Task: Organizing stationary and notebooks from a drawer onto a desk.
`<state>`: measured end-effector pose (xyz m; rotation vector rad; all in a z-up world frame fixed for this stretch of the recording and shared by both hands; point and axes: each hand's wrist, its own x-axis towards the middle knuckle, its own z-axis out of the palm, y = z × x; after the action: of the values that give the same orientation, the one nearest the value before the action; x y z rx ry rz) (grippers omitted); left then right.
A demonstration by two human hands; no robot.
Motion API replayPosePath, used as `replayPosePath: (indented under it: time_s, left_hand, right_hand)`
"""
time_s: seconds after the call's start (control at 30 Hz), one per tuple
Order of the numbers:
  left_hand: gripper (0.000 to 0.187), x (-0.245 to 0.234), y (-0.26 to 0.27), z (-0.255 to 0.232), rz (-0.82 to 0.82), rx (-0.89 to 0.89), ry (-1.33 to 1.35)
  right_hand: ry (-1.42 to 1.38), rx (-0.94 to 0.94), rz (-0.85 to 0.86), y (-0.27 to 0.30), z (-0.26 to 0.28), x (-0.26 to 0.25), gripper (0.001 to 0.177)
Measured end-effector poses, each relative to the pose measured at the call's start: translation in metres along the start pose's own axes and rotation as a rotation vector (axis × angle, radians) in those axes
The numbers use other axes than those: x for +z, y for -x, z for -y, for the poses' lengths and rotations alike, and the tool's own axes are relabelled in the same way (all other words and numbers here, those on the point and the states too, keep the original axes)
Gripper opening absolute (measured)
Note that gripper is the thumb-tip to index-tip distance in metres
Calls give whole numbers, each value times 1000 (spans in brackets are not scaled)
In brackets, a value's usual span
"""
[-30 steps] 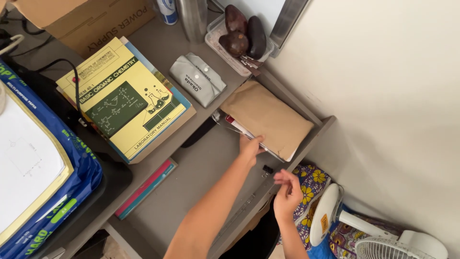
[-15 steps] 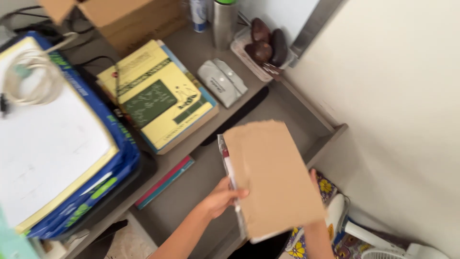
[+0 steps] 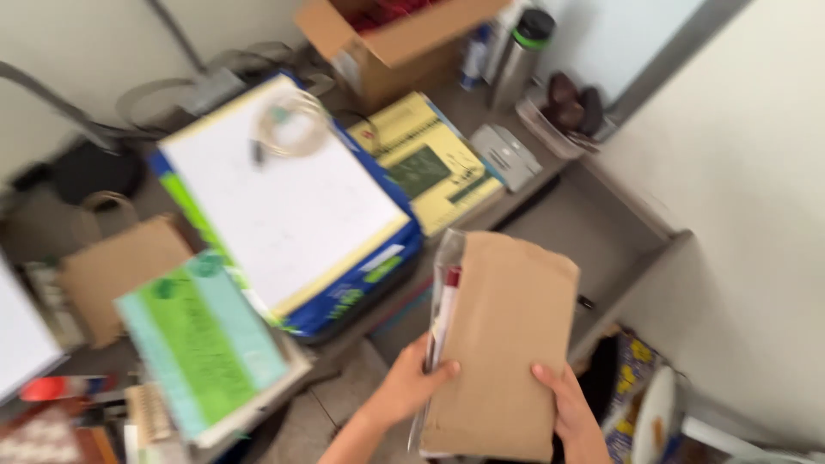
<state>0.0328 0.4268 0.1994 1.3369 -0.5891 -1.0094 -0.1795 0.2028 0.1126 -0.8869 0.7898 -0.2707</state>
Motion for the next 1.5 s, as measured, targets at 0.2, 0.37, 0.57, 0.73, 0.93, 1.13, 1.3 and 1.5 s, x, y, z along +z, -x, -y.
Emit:
replayPosePath:
  time_s: [0.2,0.37,0.57,0.73,0.93,1.13,1.3,1.5]
  left_hand:
    - [62,-67,112,-90,-86,-62,-314]
    - [66,-123,190,-71,-259,124,-310]
    - [62,-148,253,-25,-577,147,111]
    - [66,-160,310,-25,-901,140,296]
    - [73,-209,356,-22,-1075,-46,452]
    - [70,-294,367,-36,-1037,61,714]
    - [73,-406,366,-56,-1166,-60,658]
    - [69,-535,336,-44,-1118,78,629]
  right_hand:
    - [56,32,-80,68,-25,135,66]
    - [221,29,78,87,-28,225,65]
    - [553,-53,434,86,-20,284,70]
    - [712,-55,815,97,-30,344,87]
    - [740,158,903,76,-71,380,88]
    - [781,233,763,75,-71,474,83]
    - [627,166,782,20,-128,521,76]
    - [469,66,691,7,-143,587,68]
